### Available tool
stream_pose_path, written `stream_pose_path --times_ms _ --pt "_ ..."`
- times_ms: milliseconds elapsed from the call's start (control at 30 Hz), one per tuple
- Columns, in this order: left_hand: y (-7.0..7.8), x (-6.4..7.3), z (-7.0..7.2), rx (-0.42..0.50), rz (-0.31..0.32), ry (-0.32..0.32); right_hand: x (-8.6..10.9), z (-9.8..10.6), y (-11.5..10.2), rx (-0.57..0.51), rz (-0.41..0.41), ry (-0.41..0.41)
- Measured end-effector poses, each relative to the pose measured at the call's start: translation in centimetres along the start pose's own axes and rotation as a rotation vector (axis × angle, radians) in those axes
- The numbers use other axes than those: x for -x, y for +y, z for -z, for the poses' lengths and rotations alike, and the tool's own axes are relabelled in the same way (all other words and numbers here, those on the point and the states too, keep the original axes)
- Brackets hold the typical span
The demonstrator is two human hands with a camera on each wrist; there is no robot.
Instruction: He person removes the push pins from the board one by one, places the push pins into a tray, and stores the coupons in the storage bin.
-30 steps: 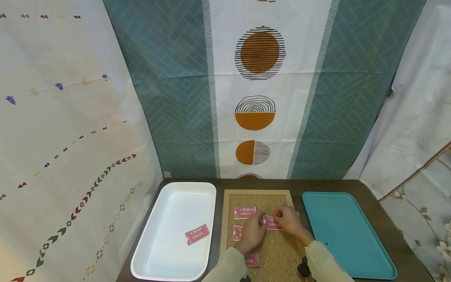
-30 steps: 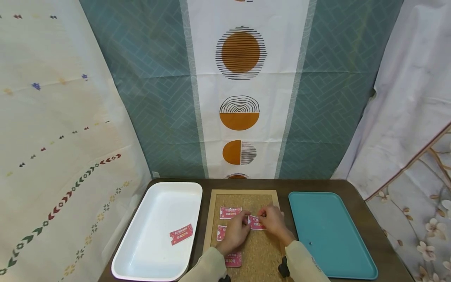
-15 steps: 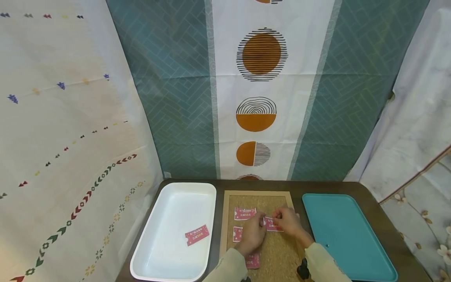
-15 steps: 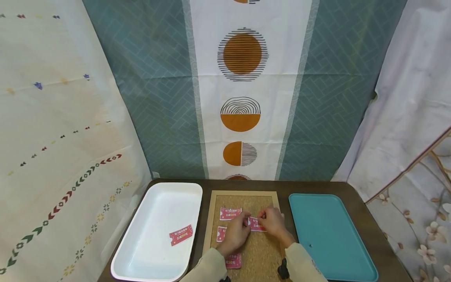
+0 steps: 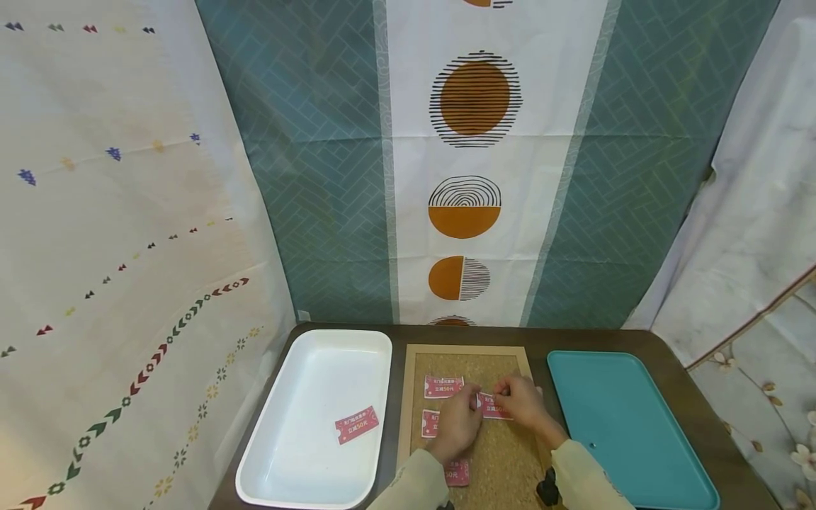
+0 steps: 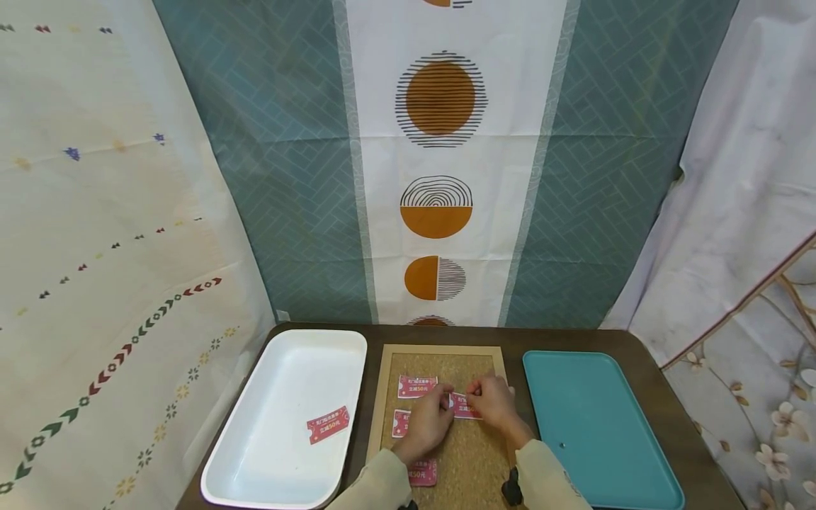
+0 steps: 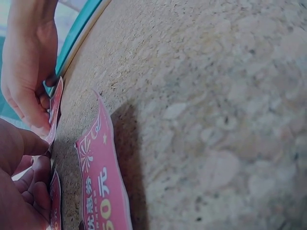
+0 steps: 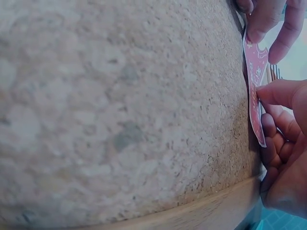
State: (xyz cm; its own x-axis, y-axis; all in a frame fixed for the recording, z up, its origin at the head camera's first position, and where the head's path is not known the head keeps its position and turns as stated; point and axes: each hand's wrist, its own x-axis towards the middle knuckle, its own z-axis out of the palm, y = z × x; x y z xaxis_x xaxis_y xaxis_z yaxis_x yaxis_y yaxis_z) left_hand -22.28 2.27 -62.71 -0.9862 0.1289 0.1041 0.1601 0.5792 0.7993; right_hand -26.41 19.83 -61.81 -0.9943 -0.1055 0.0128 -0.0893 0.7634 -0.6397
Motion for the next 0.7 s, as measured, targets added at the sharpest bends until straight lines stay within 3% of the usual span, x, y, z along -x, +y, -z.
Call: stream_pose_path --times_ms 700 --pt "0.02 0.16 0.07 -0.003 -0.017 0.013 0.07 -0.01 -0.09 -0.009 -0.010 0.002"
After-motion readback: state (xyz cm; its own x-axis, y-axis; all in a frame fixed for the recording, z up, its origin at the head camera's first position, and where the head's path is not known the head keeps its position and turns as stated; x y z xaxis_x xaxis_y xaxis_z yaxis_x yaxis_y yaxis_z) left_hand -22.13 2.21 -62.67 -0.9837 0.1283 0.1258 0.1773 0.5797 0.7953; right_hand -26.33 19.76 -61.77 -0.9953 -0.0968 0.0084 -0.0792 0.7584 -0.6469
